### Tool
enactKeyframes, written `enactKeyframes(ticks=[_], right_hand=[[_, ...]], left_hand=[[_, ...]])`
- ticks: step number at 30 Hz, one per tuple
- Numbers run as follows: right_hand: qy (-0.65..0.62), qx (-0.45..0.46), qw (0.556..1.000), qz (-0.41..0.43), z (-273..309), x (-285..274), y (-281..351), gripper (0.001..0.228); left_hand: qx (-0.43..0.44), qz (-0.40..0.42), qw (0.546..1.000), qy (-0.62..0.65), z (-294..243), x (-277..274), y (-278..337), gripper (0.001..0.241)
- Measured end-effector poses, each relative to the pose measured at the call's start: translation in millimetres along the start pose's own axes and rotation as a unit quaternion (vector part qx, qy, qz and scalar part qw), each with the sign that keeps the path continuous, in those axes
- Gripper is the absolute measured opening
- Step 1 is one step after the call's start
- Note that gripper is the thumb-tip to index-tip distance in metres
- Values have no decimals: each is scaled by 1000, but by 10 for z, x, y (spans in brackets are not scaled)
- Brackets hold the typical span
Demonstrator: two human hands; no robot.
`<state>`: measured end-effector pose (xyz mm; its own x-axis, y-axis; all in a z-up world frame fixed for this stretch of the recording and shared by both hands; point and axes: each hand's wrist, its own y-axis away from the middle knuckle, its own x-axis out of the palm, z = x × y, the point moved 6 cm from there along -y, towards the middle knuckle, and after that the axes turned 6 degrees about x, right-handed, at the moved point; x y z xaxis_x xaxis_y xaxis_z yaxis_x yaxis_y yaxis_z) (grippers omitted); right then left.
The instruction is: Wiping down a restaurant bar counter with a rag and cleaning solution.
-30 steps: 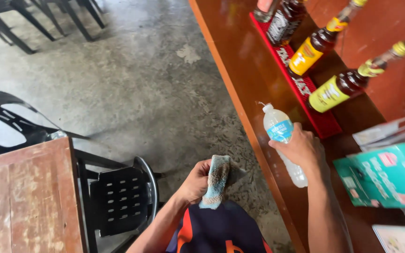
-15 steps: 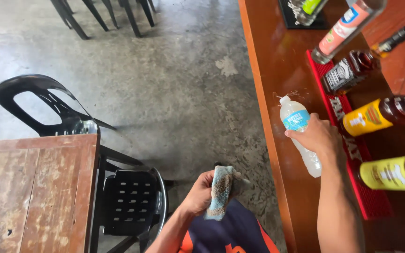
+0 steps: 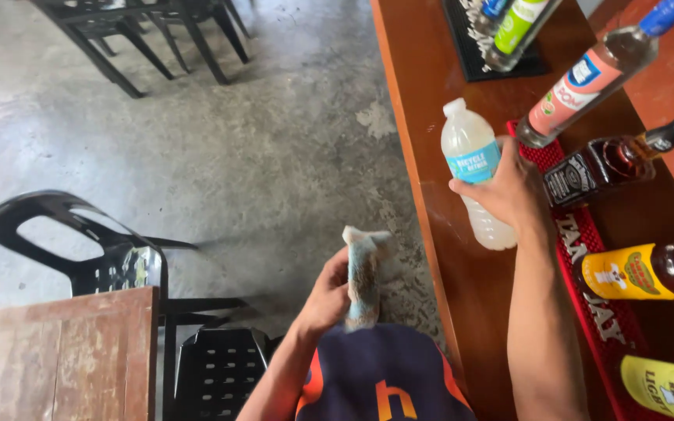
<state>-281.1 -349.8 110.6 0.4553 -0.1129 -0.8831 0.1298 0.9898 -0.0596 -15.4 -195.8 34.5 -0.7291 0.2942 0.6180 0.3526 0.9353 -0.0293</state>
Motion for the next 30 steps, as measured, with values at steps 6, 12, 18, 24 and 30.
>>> enactKeyframes(ticks=[6,12,18,24,30], right_hand=[[-174,-149,967,-109,19,-379,371,101],[-97,20,983,-152,-41,-738,1144,96],[-65,276,934,-216,-77,-996,2329,99],[6,280,892,-355,-389,-784,3252,100],[76,301,878,-364,-582,-711,3611,103]], left_hand=[[37,73,994,-67,316,-397,-334,31],[62,146,983,-95,114,-21,-664,31],[274,241,886,-285,91,401,-698,34],[243,288,818,-434,573,759,-595,42],[274,268,703,-600,694,1098,-439,64]])
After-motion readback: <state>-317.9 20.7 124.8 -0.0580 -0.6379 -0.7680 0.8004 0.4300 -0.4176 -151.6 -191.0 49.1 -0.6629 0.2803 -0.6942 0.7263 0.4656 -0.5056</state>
